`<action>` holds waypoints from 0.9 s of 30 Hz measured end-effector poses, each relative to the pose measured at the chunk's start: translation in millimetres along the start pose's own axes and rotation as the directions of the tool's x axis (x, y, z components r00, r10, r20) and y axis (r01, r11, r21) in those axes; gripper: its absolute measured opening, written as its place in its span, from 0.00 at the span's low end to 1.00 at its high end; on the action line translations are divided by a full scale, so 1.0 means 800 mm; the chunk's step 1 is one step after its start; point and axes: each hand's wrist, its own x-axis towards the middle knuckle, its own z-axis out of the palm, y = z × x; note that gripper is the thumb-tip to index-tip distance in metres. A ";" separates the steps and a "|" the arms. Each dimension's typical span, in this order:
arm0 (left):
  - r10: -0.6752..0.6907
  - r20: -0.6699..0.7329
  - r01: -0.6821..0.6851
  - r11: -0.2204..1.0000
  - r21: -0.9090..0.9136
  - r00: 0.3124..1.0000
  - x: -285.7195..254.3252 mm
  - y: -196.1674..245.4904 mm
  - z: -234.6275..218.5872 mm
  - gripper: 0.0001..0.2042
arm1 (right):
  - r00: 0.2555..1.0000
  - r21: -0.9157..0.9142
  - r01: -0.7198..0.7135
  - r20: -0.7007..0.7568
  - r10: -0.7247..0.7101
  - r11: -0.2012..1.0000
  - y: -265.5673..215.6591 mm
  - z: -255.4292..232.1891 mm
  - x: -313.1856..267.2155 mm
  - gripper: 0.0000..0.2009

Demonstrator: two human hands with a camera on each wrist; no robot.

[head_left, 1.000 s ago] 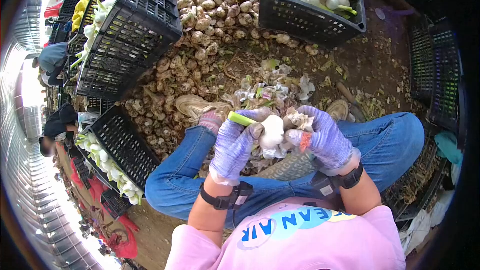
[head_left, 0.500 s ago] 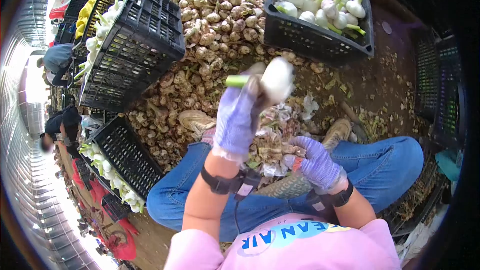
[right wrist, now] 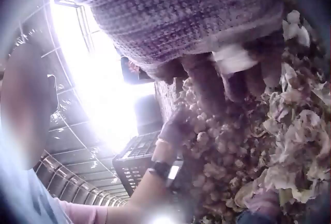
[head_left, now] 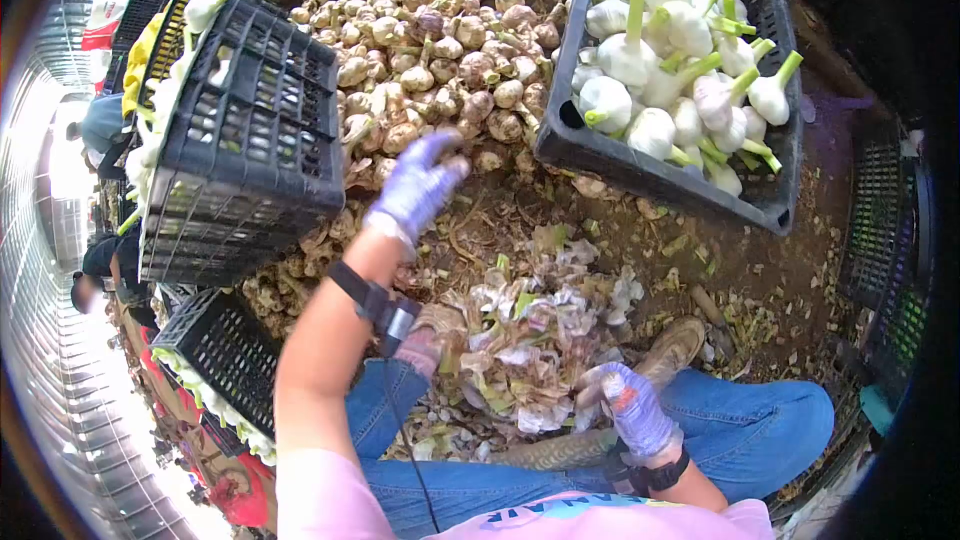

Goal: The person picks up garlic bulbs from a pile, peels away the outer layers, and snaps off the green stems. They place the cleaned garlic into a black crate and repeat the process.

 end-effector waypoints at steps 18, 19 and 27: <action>-0.140 -0.036 0.119 0.932 -0.342 0.990 -0.137 0.077 0.105 0.26 | 1.000 0.130 0.021 0.017 -0.024 0.991 -0.020 0.008 0.000 0.23; -0.060 -0.004 0.057 0.952 -0.300 0.998 -0.169 0.075 0.109 0.30 | 0.997 0.200 -0.074 0.046 0.066 0.977 -0.042 0.014 -0.008 0.24; 0.285 0.077 -0.284 0.959 -0.024 0.955 -0.348 0.107 0.127 0.38 | 0.974 0.136 0.220 0.026 -0.226 0.966 -0.069 0.062 -0.069 0.18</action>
